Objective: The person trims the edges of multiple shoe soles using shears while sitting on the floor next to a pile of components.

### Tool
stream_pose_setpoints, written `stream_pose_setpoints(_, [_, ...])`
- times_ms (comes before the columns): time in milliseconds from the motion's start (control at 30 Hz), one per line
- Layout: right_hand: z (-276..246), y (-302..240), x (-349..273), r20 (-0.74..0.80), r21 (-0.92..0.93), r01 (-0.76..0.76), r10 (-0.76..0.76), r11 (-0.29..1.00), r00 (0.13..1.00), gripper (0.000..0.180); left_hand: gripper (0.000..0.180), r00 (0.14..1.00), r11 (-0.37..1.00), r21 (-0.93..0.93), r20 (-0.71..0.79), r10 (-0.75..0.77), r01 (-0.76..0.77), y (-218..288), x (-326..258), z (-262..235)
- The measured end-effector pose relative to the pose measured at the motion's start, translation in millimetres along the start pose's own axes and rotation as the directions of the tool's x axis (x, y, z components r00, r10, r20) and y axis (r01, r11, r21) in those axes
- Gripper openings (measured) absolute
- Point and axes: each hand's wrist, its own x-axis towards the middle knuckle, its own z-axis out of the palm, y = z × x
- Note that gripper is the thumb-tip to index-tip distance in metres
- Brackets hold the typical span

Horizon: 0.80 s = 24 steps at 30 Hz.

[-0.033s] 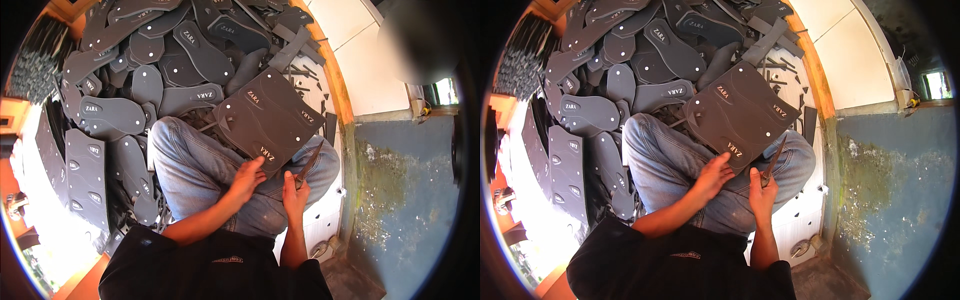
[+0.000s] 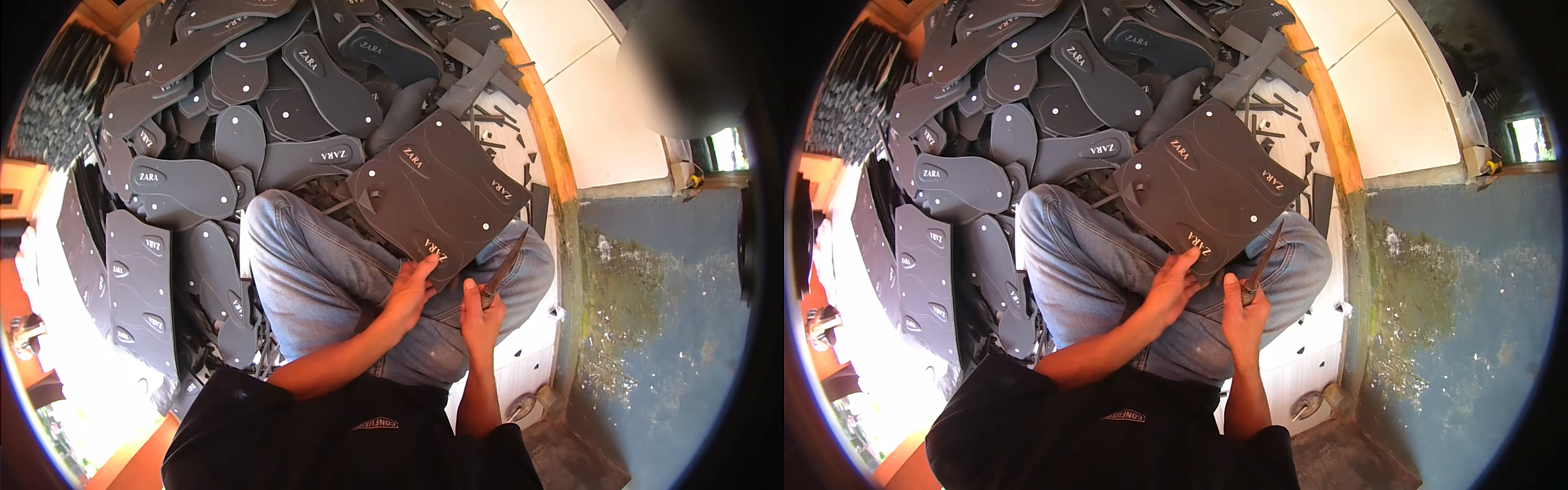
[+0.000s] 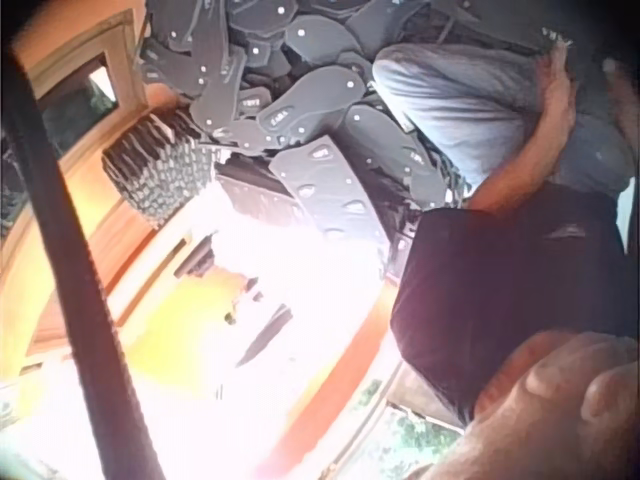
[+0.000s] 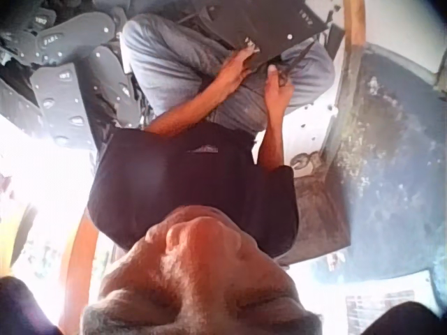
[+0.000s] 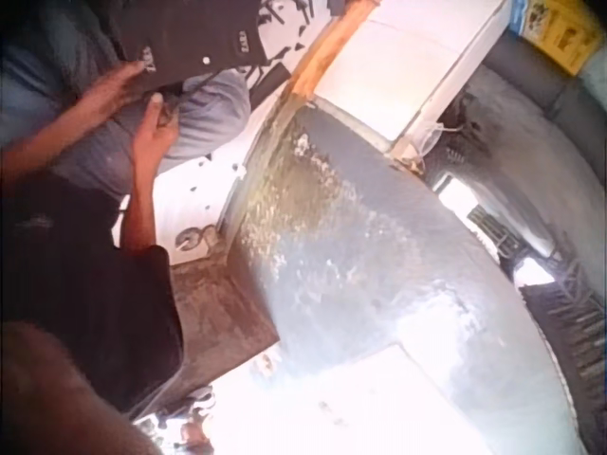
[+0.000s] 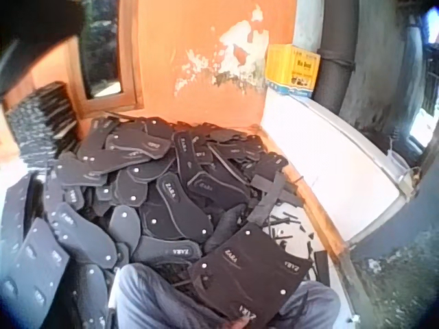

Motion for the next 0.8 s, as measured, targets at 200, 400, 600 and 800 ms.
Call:
stream_pose_setpoints(200, [6, 3, -13, -0.034, 0.103, 0.012, -0.008, 0.995, 0.999, 0.030, 0.039, 0.971, 0.954, -0.194, 0.024, 0.236, -0.227, 28, 10, 12])
stream_pose_setpoints(400, [2, -9, -13, -0.043, 0.194, -0.003, 0.011, 0.981, 0.999, 0.031, 0.039, 0.961, 0.908, -0.401, 0.181, 0.211, -0.124, 95, -55, -25])
stream_pose_setpoints(600, [-2, -17, -21, 0.057, 0.103, 0.002, -0.008, 0.995, 0.998, 0.032, 0.036, 0.913, 0.916, 0.027, -0.078, 0.400, -0.399, 88, -61, -30])
stream_pose_setpoints(800, [-30, -17, -59, 0.428, -0.355, 0.037, 0.127, 0.934, 0.895, 0.038, 0.036, 0.956, 0.976, 0.063, -0.201, 0.215, -0.206, 73, -68, -36])
